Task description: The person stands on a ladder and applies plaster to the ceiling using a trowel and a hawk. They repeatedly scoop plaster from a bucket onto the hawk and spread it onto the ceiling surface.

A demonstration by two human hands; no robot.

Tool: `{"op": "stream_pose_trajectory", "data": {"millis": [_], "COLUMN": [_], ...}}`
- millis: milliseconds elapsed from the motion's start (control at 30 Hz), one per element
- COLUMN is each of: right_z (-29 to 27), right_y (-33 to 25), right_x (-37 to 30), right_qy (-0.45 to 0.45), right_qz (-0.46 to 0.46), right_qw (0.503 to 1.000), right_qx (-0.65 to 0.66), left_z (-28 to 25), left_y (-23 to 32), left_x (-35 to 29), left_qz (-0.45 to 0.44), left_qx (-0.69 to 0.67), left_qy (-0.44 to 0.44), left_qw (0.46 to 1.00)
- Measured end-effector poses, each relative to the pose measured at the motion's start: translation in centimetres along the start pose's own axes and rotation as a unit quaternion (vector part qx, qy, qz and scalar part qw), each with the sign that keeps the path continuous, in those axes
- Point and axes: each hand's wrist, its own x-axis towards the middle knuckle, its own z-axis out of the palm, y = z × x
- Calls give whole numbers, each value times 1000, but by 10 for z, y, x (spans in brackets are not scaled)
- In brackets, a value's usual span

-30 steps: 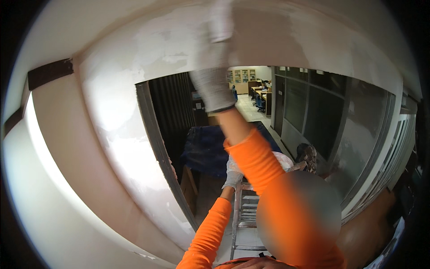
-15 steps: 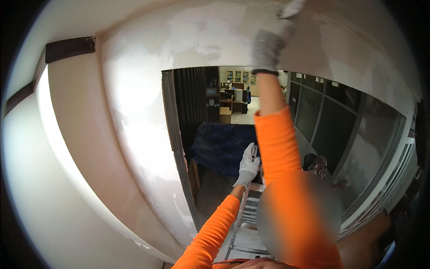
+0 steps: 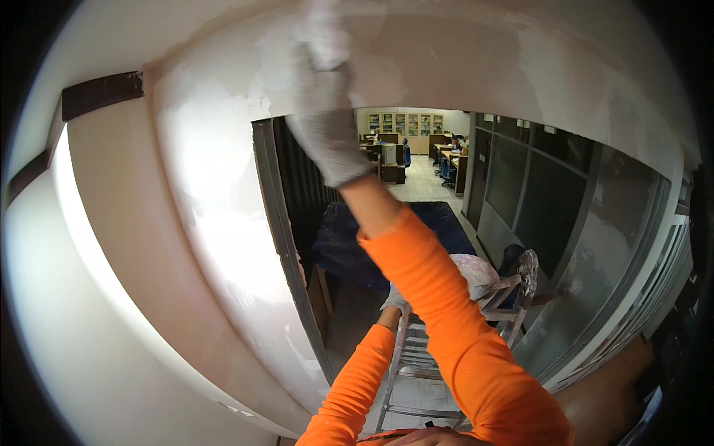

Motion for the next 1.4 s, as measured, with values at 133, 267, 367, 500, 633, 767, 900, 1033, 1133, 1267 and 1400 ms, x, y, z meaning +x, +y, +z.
{"op": "stream_pose_trajectory", "data": {"millis": [133, 267, 367, 500, 633, 767, 900, 1033, 1133, 1267, 1400], "right_z": [-109, -167, -177, -155, -142, -84, -34, 76, 113, 115, 33], "right_y": [29, 63, 88, 90, 98, 92, 54, 47, -23, -14, -52], "right_x": [-30, -38, -26, 36, 79, 86, 81, 49, 50, 20, -15], "right_qy": [15, 108, 73, 169, 175, 306, -81, 151, 137, -37, -172], "right_qz": [0, 187, 101, 179, 275, 14, 405, 220, 205, 154, 194], "right_qw": [1000, 976, 956, 968, 941, 942, 886, 953, 968, 983, 914], "right_qx": [-17, 11, -266, -40, -86, -134, -208, -142, 39, 97, 312], "left_z": [-15, -9, -11, -16, -7, -3, -5, 3, -11, 14, -13], "left_y": [0, 23, 31, 18, 25, 8, -1, 6, 5, 7, -3], "left_x": [5, 3, 1, 5, 4, 6, 5, 6, 0, -4, -3], "left_qz": [21, -27, -28, -31, -48, -27, -27, -27, -28, -35, -41], "left_qx": [41, 41, 46, 14, 15, -30, -48, -64, -59, -90, -85], "left_qy": [13, 6, 3, 6, -1, -2, -2, -17, -10, -44, -11], "left_qw": [999, 999, 999, 999, 999, 999, 998, 997, 998, 994, 995]}}
